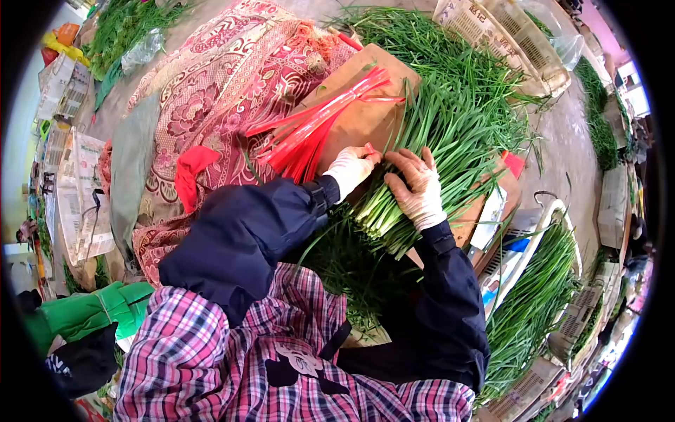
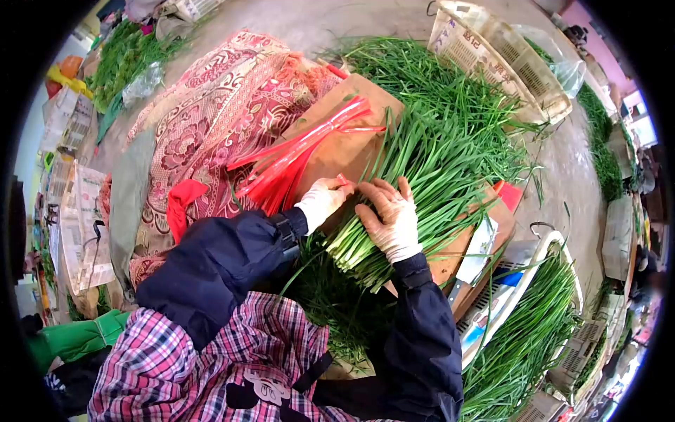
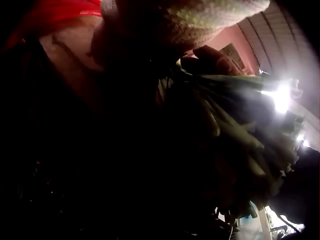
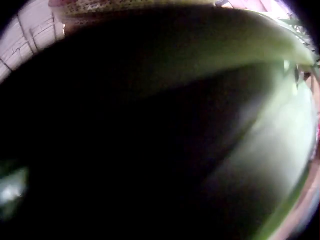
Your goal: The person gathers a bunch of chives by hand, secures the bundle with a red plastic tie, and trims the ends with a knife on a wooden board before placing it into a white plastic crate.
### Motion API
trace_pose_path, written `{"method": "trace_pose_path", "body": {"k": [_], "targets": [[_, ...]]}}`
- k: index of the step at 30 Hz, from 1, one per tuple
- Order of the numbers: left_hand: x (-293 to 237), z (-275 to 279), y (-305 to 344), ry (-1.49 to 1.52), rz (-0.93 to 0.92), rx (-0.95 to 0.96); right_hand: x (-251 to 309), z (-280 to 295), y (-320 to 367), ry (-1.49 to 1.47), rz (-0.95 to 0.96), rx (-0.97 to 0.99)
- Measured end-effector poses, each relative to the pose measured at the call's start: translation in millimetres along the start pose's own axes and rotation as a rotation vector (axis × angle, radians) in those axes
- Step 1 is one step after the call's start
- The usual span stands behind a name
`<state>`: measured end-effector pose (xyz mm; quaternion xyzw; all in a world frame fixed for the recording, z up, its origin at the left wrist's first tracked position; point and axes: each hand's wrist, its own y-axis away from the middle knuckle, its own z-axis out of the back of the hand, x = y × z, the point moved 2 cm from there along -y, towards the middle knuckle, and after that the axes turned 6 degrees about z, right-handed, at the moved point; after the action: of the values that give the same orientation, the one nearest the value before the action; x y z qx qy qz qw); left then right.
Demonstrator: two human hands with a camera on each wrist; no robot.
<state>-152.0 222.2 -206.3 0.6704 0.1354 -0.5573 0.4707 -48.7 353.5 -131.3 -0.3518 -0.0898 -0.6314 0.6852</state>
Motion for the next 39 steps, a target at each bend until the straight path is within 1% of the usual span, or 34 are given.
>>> {"method": "trace_pose_path", "body": {"k": [2,5,6,7,9,10,11,13,14,15,17,18,19,22,23,24,26,28,29,30,31,32,33,35,36,37,39], "targets": [[6,-2,5,0.055,-0.006,-0.071,-4,-2,2,0.025,0.022,-0.031],[34,-7,13,0.249,-0.110,-0.194,-5,-2,2,0.067,0.042,-0.034],[37,-10,17,0.374,-0.027,-0.154,-5,-2,2,0.073,0.044,-0.034],[33,-15,26,0.394,-0.063,-0.235,-5,-2,2,0.081,0.044,-0.033],[41,-24,23,0.340,-0.237,-0.211,-3,-1,3,0.131,0.046,-0.017],[11,-18,40,-0.194,-0.461,-0.286,-4,-2,3,0.139,0.060,-0.029],[-14,-17,50,-0.267,-0.398,-0.213,-6,-4,4,0.148,0.074,-0.043],[-35,-16,52,-0.510,-0.511,-0.255,-3,-1,4,0.181,0.086,-0.051],[-43,-14,51,-0.584,-0.502,-0.202,-1,1,2,0.202,0.085,-0.040],[-42,-15,48,-0.591,-0.519,-0.211,1,2,2,0.222,0.083,-0.030],[-40,-14,44,-0.567,-0.471,-0.155,4,5,0,0.227,0.083,-0.047],[-44,-14,44,-0.634,-0.496,-0.181,7,7,-3,0.240,0.086,-0.049],[-44,-13,45,-0.628,-0.434,-0.138,8,10,-5,0.255,0.088,-0.049],[-47,-9,44,-0.647,-0.371,-0.115,15,23,-7,0.278,0.072,-0.048],[-48,-8,42,-0.609,-0.299,-0.042,17,30,-5,0.269,0.067,-0.063],[-52,-8,41,-0.620,-0.250,-0.053,21,41,-6,0.274,0.062,-0.082],[-56,-10,41,-0.650,-0.159,-0.065,31,68,0,0.249,0.027,-0.184],[-45,-11,31,-0.579,-0.210,-0.039,43,89,6,0.256,0.023,-0.252],[-37,-10,23,-0.547,-0.235,-0.030,54,92,9,0.293,0.005,-0.242],[-21,-11,7,-0.459,-0.173,-0.037,63,89,12,0.298,0.014,-0.208],[-12,-12,-3,-0.271,-0.093,0.019,72,85,14,0.305,0.021,-0.171],[-4,-10,-11,-0.190,-0.076,0.068,78,76,14,0.332,-0.006,-0.145],[-1,-10,-16,-0.109,-0.058,0.119,79,66,14,0.344,0.007,-0.172],[-21,-12,15,0.120,0.064,0.107,74,44,10,0.318,-0.006,-0.323],[-23,-9,9,0.023,0.097,0.191,71,31,8,0.325,-0.056,-0.377],[-23,-8,11,0.064,0.098,0.209,73,21,6,0.328,-0.107,-0.431],[-4,-5,-12,-0.046,-0.070,0.250,72,4,9,0.366,-0.189,-0.368]]}}
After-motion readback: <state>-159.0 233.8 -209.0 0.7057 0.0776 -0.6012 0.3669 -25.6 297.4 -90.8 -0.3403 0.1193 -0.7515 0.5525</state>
